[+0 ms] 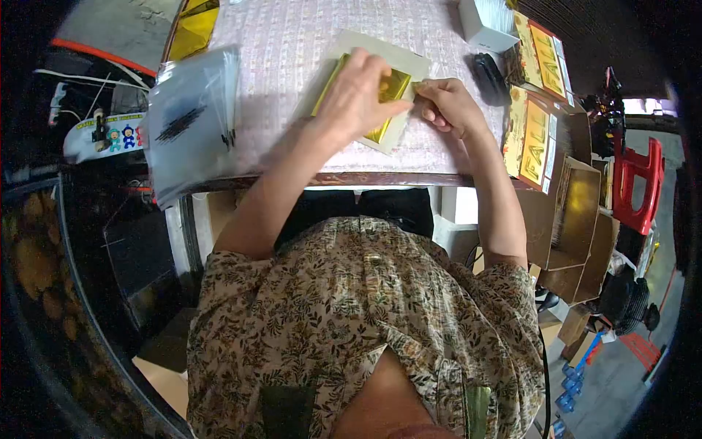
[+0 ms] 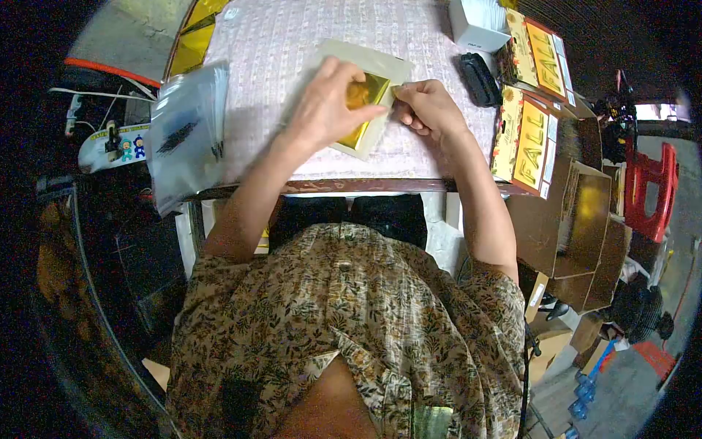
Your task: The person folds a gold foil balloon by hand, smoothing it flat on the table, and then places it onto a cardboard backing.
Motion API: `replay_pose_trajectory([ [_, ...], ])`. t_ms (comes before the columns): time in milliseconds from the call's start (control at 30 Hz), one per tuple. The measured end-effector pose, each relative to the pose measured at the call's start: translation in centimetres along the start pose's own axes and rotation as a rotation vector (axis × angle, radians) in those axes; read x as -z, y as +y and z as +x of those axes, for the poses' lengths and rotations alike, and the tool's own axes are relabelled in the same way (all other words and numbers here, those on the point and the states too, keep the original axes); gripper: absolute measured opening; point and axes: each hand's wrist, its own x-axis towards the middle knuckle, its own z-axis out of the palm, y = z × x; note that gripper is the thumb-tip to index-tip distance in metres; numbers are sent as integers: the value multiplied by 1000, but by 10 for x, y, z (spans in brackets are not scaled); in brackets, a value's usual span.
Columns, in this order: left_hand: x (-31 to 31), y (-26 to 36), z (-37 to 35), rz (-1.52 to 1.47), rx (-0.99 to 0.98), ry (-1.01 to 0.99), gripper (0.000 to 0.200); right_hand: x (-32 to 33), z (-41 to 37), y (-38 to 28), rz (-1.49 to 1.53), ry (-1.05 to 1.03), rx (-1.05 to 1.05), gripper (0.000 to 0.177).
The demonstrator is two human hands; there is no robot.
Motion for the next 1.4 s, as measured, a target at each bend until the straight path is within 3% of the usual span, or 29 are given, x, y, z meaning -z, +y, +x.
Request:
replay_pose_trajectory([
  [67, -14, 3, -1, 10, -45, 41, 62, 5, 1, 0, 51, -40, -39, 23],
  [367, -42, -6, -1, 32, -106, 94, 53, 8, 5, 12, 138, -90, 5, 23],
  [433, -41, -5, -2, 18, -156, 155, 43, 8, 6, 13, 133, -93, 6, 23],
  [567, -34, 9, -5, 86, -63, 4, 44, 4, 0, 8, 73, -41, 1, 23],
  [633, -38, 10, -6, 119, -117, 63, 31, 3, 0, 10, 61, -57, 22, 24],
  [667, -46, 6, -8, 72, -224, 275, 12, 3, 1, 10, 54, -55, 35, 25],
  [767, -56, -4, -6, 84, -341, 433, 11, 1, 0, 7, 16, -47, 49, 25],
  [933, -57, -3, -10, 4, -235, 337, 10, -1, 2, 9, 55, -51, 63, 22],
  [1067, -60, -10, -9, 2, -262, 479, 6, -5, 3, 10, 91, -68, 59, 25],
  [1133, -60, -13, -7, -26, -188, 361, 8, -6, 4, 10, 101, -69, 68, 23],
  [1400, -56, -14, -6, -176, -200, 341, 14, -7, 9, 9, 38, -80, 63, 23],
])
